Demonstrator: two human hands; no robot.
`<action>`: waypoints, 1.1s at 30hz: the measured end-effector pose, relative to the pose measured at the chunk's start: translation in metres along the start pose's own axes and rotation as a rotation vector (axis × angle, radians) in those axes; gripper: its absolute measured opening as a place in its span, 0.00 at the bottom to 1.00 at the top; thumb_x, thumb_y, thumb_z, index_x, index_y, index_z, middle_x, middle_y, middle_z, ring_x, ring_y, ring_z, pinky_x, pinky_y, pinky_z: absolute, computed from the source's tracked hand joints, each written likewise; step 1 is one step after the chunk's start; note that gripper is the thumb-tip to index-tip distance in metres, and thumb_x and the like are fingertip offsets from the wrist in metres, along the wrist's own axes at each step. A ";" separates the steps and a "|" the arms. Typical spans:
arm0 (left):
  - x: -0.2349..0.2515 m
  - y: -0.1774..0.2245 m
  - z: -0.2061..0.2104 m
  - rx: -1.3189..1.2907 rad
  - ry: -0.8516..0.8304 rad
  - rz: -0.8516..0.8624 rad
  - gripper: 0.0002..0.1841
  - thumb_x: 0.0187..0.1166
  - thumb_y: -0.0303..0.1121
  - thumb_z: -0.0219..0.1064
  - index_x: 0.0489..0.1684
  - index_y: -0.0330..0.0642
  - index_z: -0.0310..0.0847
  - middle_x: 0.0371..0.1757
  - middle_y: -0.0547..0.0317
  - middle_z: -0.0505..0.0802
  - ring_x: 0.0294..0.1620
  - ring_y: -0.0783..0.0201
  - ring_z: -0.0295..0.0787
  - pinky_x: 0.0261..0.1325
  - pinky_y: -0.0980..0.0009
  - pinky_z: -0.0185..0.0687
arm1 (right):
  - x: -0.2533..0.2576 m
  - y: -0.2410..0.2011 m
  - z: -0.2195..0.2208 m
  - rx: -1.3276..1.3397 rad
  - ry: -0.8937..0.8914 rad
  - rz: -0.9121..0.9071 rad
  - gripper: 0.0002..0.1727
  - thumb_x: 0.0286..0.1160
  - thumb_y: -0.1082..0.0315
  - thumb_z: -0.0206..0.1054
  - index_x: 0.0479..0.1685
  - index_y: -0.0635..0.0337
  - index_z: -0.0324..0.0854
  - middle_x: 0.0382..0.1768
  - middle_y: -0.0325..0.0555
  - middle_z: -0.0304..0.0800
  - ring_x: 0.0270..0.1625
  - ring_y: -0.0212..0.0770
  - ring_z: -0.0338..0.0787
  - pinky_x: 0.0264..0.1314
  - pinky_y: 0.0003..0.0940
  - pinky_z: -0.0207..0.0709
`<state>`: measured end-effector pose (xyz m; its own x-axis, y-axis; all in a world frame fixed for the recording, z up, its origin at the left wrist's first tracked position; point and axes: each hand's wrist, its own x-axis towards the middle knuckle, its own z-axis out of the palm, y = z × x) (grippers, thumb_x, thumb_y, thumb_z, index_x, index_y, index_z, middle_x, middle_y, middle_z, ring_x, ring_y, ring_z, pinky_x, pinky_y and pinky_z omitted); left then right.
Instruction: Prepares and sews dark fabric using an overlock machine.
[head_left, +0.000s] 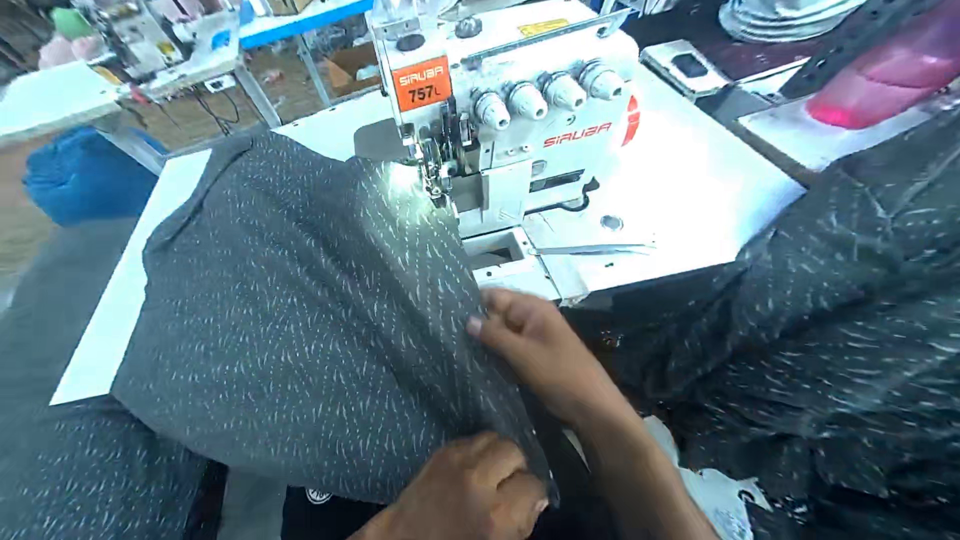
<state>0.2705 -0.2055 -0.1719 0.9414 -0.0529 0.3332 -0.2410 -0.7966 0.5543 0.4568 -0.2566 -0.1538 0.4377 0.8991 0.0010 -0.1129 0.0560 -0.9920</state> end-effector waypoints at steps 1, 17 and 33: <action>-0.004 -0.003 0.000 -0.057 -0.037 -0.027 0.08 0.84 0.33 0.67 0.41 0.43 0.93 0.38 0.54 0.92 0.43 0.60 0.91 0.49 0.69 0.89 | -0.017 0.020 0.000 -0.026 0.011 0.031 0.11 0.81 0.67 0.66 0.55 0.59 0.88 0.32 0.44 0.91 0.32 0.36 0.90 0.36 0.36 0.87; 0.091 -0.093 -0.118 0.594 0.145 -0.487 0.32 0.91 0.51 0.37 0.88 0.43 0.67 0.90 0.55 0.70 0.91 0.50 0.59 0.87 0.41 0.55 | -0.105 0.054 -0.001 0.026 -0.024 0.117 0.09 0.87 0.72 0.61 0.45 0.64 0.88 0.33 0.35 0.92 0.36 0.23 0.89 0.41 0.26 0.84; 0.165 -0.205 -0.181 0.477 -0.011 -0.516 0.38 0.89 0.57 0.36 0.94 0.42 0.56 0.94 0.48 0.60 0.96 0.47 0.46 0.91 0.35 0.41 | 0.010 0.023 0.012 0.193 0.023 -0.129 0.12 0.90 0.71 0.56 0.48 0.68 0.85 0.40 0.48 0.94 0.42 0.41 0.97 0.47 0.39 0.95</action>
<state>0.4330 0.0585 -0.0923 0.9104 0.3991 0.1088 0.3647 -0.8986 0.2439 0.4479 -0.2413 -0.1756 0.4792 0.8693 0.1209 -0.2225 0.2535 -0.9414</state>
